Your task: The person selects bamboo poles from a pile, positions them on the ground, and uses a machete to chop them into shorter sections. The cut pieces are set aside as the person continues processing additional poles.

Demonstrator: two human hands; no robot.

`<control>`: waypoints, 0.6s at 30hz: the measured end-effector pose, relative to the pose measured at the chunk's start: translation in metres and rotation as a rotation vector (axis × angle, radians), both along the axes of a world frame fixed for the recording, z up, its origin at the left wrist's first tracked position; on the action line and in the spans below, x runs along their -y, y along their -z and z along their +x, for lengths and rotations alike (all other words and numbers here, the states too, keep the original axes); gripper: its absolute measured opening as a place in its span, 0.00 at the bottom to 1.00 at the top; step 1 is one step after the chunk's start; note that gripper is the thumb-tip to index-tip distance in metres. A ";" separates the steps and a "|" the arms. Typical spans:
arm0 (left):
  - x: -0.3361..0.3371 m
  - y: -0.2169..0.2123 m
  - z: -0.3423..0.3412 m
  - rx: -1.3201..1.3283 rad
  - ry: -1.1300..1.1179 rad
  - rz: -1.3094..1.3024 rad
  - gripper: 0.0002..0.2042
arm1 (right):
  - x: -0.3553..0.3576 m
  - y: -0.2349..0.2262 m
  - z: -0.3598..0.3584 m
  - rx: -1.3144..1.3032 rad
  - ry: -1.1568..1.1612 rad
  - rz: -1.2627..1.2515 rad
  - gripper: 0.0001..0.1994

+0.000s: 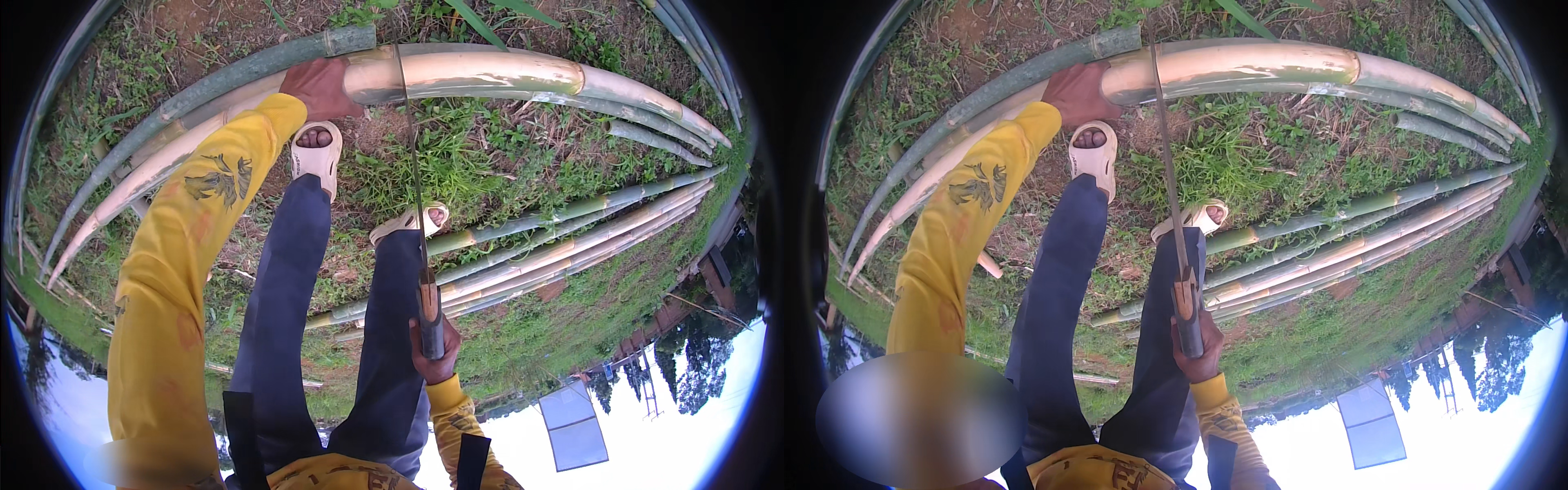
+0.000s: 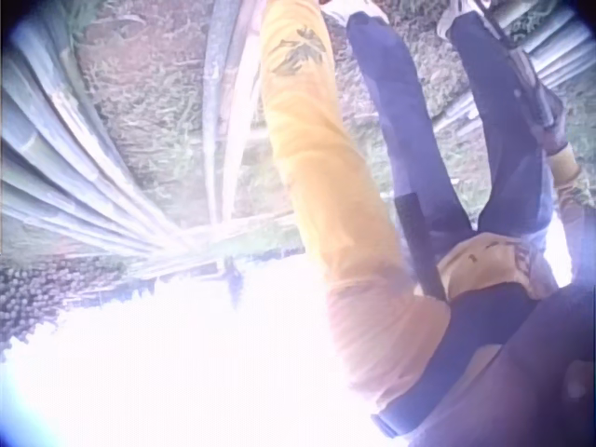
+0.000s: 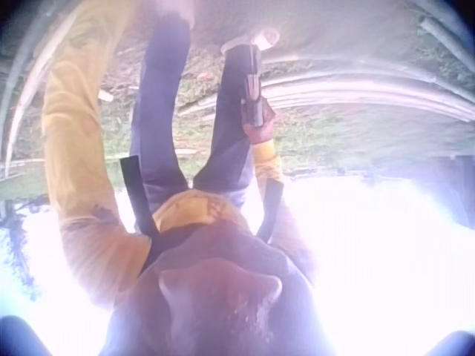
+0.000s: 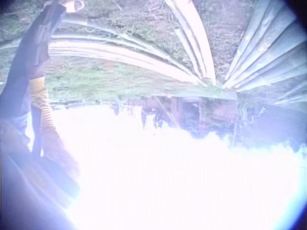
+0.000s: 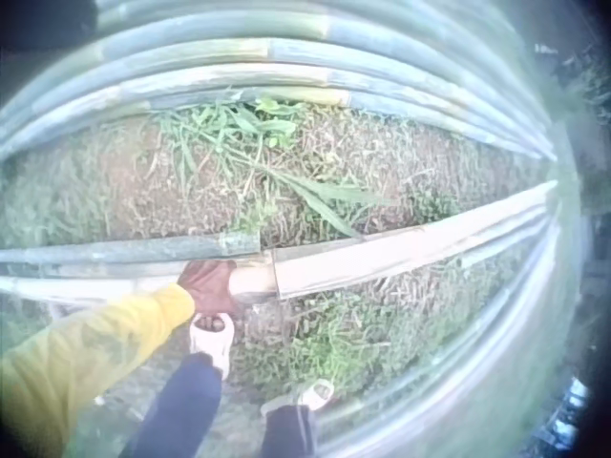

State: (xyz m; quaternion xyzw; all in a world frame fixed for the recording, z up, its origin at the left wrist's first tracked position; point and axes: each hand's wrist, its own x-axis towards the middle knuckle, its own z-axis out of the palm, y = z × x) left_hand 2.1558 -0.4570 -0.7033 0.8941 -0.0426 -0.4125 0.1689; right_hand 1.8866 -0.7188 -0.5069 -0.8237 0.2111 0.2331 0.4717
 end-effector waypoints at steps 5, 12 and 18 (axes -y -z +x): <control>0.010 -0.003 -0.005 0.042 -0.029 -0.043 0.36 | -0.014 0.072 0.109 0.011 -0.010 0.191 0.09; -0.002 0.003 0.007 0.040 0.015 0.062 0.35 | 0.012 0.001 0.007 0.007 -0.107 -0.011 0.10; 0.006 0.001 -0.011 0.085 -0.015 0.007 0.36 | -0.016 0.085 0.119 -0.049 -0.028 0.213 0.11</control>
